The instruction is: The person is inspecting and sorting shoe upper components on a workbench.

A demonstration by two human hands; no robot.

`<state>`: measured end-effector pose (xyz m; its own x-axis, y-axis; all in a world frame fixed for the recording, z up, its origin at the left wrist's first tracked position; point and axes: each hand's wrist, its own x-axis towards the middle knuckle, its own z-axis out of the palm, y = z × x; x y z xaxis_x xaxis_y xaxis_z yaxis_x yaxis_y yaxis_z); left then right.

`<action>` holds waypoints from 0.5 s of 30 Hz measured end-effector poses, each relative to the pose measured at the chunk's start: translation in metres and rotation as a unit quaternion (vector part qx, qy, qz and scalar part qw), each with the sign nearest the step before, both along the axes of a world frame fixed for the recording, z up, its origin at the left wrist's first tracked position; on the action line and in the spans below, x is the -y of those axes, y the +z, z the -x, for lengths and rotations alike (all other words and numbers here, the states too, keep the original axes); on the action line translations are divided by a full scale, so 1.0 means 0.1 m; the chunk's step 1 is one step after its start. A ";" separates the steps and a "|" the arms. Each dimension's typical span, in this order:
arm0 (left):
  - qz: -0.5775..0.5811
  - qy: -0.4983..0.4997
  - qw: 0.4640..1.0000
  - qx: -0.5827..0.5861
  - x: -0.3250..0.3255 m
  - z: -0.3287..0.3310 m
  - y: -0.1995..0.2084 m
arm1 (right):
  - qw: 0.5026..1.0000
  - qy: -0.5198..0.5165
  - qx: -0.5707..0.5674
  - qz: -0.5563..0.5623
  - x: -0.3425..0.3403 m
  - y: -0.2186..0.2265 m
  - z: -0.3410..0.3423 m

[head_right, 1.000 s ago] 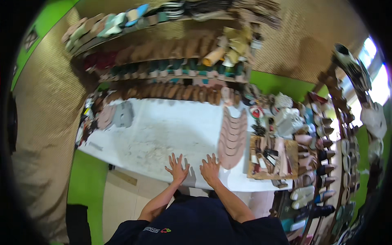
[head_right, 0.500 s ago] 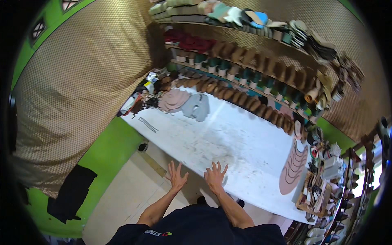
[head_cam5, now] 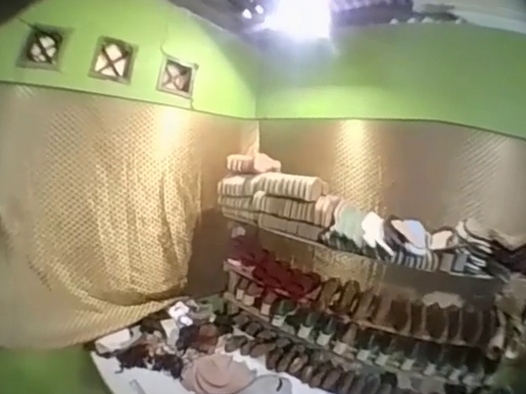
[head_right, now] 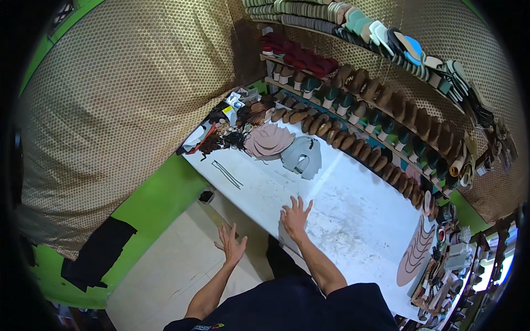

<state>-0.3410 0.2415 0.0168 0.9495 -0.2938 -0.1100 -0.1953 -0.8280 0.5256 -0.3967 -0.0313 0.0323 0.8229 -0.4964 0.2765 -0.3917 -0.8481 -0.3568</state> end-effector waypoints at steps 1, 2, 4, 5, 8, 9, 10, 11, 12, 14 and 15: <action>-0.005 0.000 1.000 -0.003 0.02 -0.12 0.00 | 1.000 0.000 -0.003 -0.005 0.08 0.01 -0.17; 0.009 -0.011 1.000 0.010 0.07 -0.24 0.02 | 1.000 -0.004 0.004 -0.001 0.18 0.00 -0.34; 0.017 -0.024 0.999 0.023 0.20 -0.51 0.08 | 1.000 -0.015 0.013 -0.003 0.38 0.01 -0.70; 0.022 -0.033 0.999 0.025 0.26 -0.63 0.11 | 1.000 -0.015 0.012 -0.009 0.49 -0.02 -0.89; 0.014 -0.070 0.997 0.027 0.45 -1.08 0.24 | 0.999 -0.035 0.032 -0.002 0.81 -0.17 -1.47; 0.008 -0.090 0.996 0.026 0.48 -1.19 0.27 | 0.999 -0.038 0.027 -0.011 0.87 -0.18 -1.64; -0.001 -0.093 0.995 0.019 0.51 -1.31 0.30 | 0.998 -0.048 0.032 -0.017 0.93 -0.19 -1.80; -0.007 -0.110 0.994 0.019 0.55 -1.45 0.34 | 0.997 -0.058 0.040 -0.023 1.00 -0.16 -1.98; -0.013 -0.126 0.992 0.019 0.60 -1.60 0.37 | 0.997 -0.056 0.059 -0.010 1.04 -0.13 -2.14; -0.020 -0.139 0.990 0.015 0.74 -1.89 0.42 | 0.995 -0.064 0.073 0.002 1.17 -0.09 -2.46; -0.020 -0.149 0.989 0.013 0.81 -2.01 0.44 | 0.994 -0.067 0.088 0.021 1.23 -0.11 -2.58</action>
